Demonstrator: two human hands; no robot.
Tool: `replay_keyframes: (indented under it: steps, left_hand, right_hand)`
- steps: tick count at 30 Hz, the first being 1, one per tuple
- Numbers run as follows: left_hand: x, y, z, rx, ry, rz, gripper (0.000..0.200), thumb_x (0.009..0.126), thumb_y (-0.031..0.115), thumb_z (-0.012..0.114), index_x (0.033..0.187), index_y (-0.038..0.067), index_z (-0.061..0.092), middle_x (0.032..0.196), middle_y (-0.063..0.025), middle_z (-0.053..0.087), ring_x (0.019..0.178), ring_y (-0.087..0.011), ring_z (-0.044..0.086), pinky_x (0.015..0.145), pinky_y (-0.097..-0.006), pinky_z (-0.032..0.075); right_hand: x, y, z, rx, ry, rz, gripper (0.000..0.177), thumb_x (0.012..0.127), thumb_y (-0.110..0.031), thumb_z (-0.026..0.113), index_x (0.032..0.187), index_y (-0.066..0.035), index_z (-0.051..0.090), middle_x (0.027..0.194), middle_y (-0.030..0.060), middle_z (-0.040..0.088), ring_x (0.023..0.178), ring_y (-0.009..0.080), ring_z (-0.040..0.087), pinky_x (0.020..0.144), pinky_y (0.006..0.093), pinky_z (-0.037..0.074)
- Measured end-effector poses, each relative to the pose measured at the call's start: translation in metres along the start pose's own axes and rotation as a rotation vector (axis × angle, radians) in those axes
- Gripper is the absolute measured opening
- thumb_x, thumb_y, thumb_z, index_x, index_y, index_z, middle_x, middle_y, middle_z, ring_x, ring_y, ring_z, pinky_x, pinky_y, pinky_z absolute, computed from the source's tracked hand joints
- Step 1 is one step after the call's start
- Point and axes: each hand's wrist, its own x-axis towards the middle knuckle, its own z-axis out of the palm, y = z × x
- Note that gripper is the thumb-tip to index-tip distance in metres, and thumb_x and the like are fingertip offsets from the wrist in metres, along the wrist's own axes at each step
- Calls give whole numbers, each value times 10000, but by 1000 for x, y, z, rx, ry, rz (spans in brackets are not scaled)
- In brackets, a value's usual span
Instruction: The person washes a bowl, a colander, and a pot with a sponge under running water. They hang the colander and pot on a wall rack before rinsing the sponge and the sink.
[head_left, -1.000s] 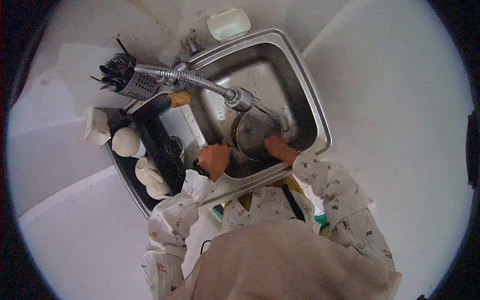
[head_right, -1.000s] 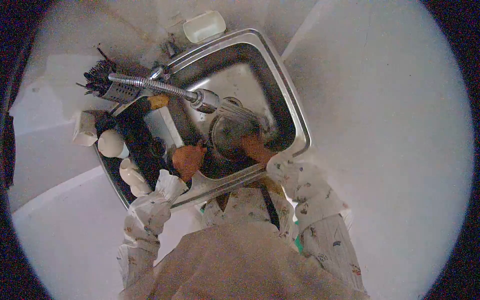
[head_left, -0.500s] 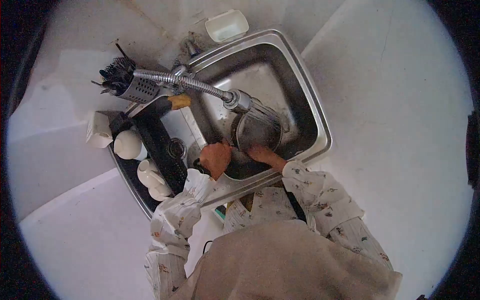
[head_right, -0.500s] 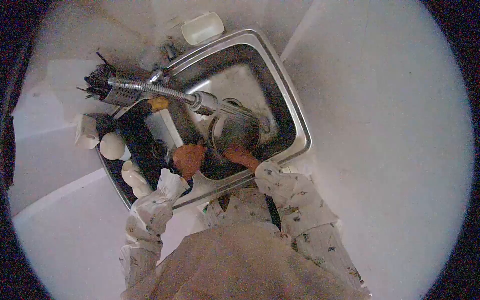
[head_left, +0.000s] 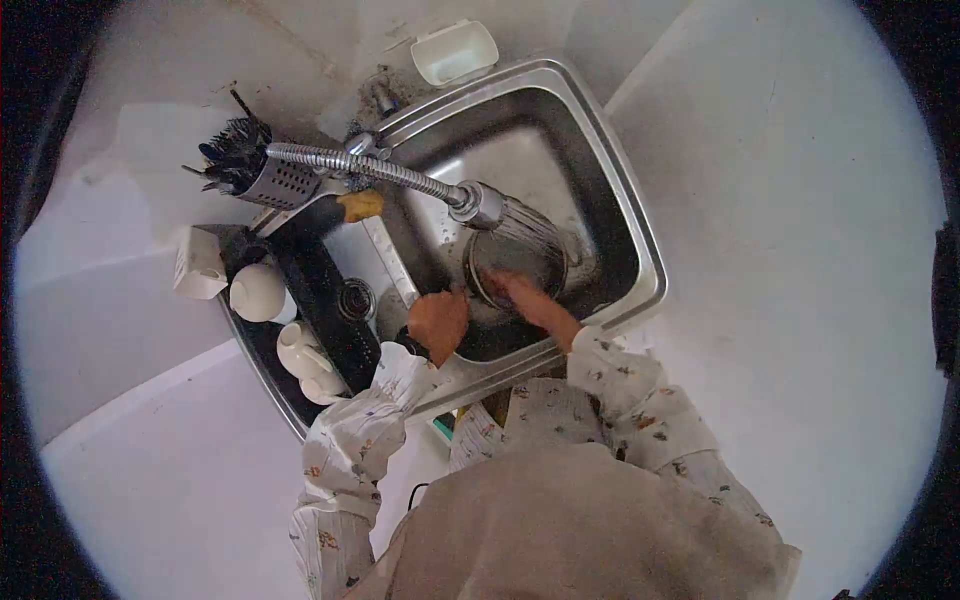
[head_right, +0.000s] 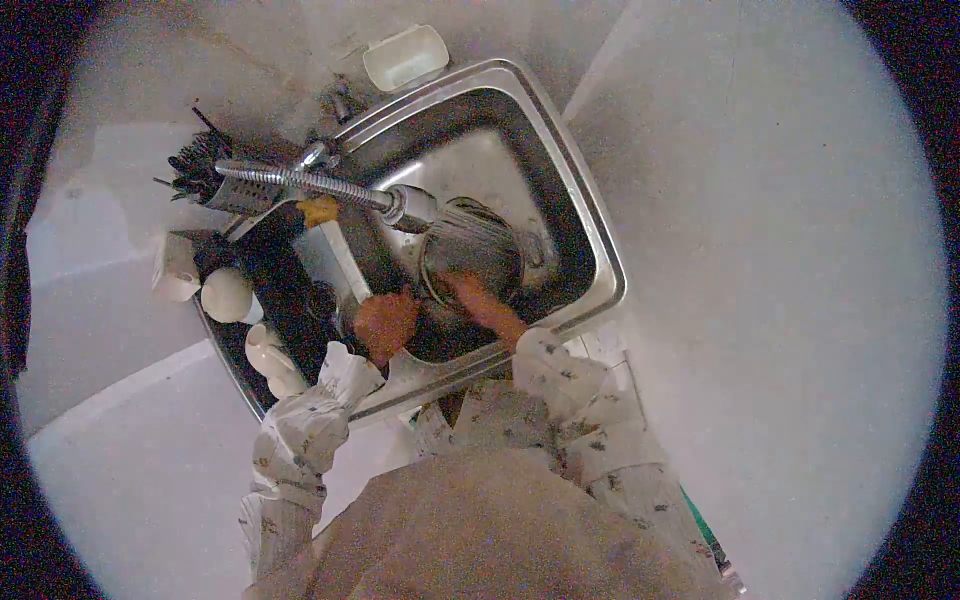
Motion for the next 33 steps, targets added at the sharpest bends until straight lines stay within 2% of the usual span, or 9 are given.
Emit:
replay_keyframes:
  steps: [4,7,10,14,16,22,25,28,33]
  left_hand:
    - [11,-21,23,8,120,194,237,829,212,485,841,48,656,728,-144,647,699,-297,648,604,-385,525]
    - [31,-31,58,1,56,323,241,812,217,503,758,51,668,734,-146,648,708,-287,651,610,-380,526]
    - [19,-14,26,-111,1,-148,197,778,178,529,753,40,668,724,-144,647,686,-280,652,601,-376,529]
    - [13,-30,29,68,161,385,163,735,143,546,756,38,669,698,-124,649,638,-291,649,573,-377,531]
    - [11,-27,25,109,201,443,156,727,138,546,751,46,670,689,-115,649,625,-293,647,563,-377,531]
    - [31,-19,41,93,118,116,289,823,336,504,808,107,680,743,-140,647,668,-305,636,601,-478,511]
    - [34,-23,35,112,-121,356,140,701,141,566,665,52,668,655,-102,646,573,-277,634,498,-353,500]
    - [20,-21,14,29,299,450,126,689,132,580,635,50,659,629,-94,637,563,-281,624,491,-344,487]
    - [22,-16,3,-42,46,621,108,708,98,561,713,30,645,727,-144,642,634,-337,623,557,-400,500]
  right_hand:
    - [-31,-85,-26,-1184,-458,82,177,774,-155,500,796,-70,654,888,128,618,795,278,591,748,381,443]
    - [-11,4,-68,-1524,-129,-347,195,757,-191,507,774,-76,663,887,151,614,798,284,598,702,473,448]
    - [-14,-17,-72,-1433,48,-546,205,761,-200,503,766,-64,657,867,160,611,780,288,600,697,528,431]
    - [-26,43,-34,-1572,-46,-385,350,802,-234,466,1074,-45,582,1058,171,586,1029,311,524,955,467,340]
    - [-5,91,-13,-1528,-734,-70,265,858,-262,462,997,-92,610,945,97,601,826,281,565,814,431,402]
    - [-33,-82,26,246,39,266,372,880,-293,446,1164,-65,528,1167,152,542,1034,324,519,891,418,391]
    - [-7,0,-21,-644,-586,136,387,858,-284,470,1165,-54,524,1188,163,526,1088,316,500,934,399,371]
    - [-21,-60,-58,-1334,-648,303,347,859,-214,450,1156,-52,528,1164,160,539,1081,326,499,952,384,360]
    - [-3,-43,-83,-876,43,-309,327,807,-104,467,1118,-38,544,1102,181,557,1020,358,524,913,422,399]
